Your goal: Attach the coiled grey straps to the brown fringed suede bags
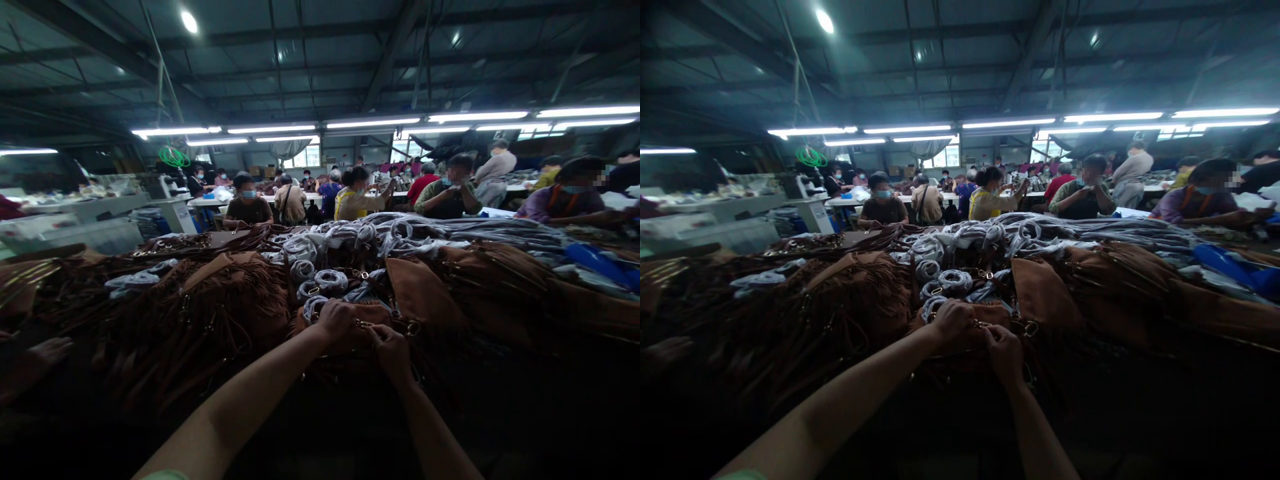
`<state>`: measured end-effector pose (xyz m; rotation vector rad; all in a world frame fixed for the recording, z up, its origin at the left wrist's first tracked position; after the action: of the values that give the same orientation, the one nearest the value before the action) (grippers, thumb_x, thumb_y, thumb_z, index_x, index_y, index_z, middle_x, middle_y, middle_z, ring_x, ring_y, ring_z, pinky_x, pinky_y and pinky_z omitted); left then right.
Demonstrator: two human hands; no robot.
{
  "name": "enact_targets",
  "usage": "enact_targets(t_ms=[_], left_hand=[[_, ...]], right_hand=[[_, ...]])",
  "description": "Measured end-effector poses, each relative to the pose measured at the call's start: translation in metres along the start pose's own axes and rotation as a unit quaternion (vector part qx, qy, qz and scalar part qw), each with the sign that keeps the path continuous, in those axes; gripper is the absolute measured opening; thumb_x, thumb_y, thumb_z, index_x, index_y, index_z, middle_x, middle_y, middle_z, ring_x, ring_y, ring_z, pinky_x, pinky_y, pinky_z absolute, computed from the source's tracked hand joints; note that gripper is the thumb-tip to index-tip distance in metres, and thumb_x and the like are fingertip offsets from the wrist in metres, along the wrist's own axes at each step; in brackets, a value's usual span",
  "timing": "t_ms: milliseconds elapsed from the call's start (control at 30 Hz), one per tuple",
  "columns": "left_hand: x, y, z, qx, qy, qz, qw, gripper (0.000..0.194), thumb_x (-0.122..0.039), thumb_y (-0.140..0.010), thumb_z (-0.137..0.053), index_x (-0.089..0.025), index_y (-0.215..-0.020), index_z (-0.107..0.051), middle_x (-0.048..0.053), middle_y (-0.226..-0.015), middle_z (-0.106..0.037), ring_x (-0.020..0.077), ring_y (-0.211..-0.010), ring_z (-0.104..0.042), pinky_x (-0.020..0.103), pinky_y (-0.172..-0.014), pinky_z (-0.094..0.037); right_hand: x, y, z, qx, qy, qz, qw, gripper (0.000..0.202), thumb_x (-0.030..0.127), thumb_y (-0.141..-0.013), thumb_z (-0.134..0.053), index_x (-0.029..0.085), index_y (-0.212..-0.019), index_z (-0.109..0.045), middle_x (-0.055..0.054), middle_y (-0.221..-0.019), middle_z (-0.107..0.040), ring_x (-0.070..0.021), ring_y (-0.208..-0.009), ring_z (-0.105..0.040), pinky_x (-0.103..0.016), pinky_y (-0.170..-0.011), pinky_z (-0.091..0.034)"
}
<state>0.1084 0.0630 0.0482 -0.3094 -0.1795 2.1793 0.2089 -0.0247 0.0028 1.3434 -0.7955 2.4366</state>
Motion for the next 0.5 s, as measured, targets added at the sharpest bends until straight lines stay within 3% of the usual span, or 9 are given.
enact_targets(t_ms=[167,500], left_hand=[[-0.003,0.004,0.003,-0.020,0.054,-0.010,0.998,0.017,-0.025,-0.081,-0.058,-0.017,-0.086,-0.072,0.009,-0.086,-0.072,0.0217,-0.083,-0.065,0.029,-0.078,-0.046],[-0.026,0.017,0.010,-0.068,0.085,-0.077,0.991,0.018,-0.027,-0.084,-0.057,-0.017,-0.088,-0.071,0.009,-0.092,-0.071,0.0219,-0.092,-0.063,0.031,-0.086,-0.044]], right_hand=[[-0.002,-0.002,-0.004,0.020,0.014,-0.020,0.999,0.036,0.049,-0.081,-0.052,0.023,-0.086,-0.075,-0.006,-0.083,-0.074,-0.0252,-0.074,-0.067,-0.030,-0.060,-0.047],[-0.005,-0.006,-0.005,0.021,0.004,-0.021,1.000,0.037,0.051,-0.081,-0.052,0.022,-0.081,-0.075,-0.006,-0.083,-0.074,-0.0241,-0.074,-0.067,-0.028,-0.060,-0.045]])
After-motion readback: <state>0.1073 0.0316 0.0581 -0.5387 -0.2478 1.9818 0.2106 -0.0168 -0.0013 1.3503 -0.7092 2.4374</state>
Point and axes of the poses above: each hand's wrist, its own y-axis away from the middle knuckle, its own z-axis out of the back of the hand, x = y × z, the point moved 10 cm from there along -y, towards the middle knuckle
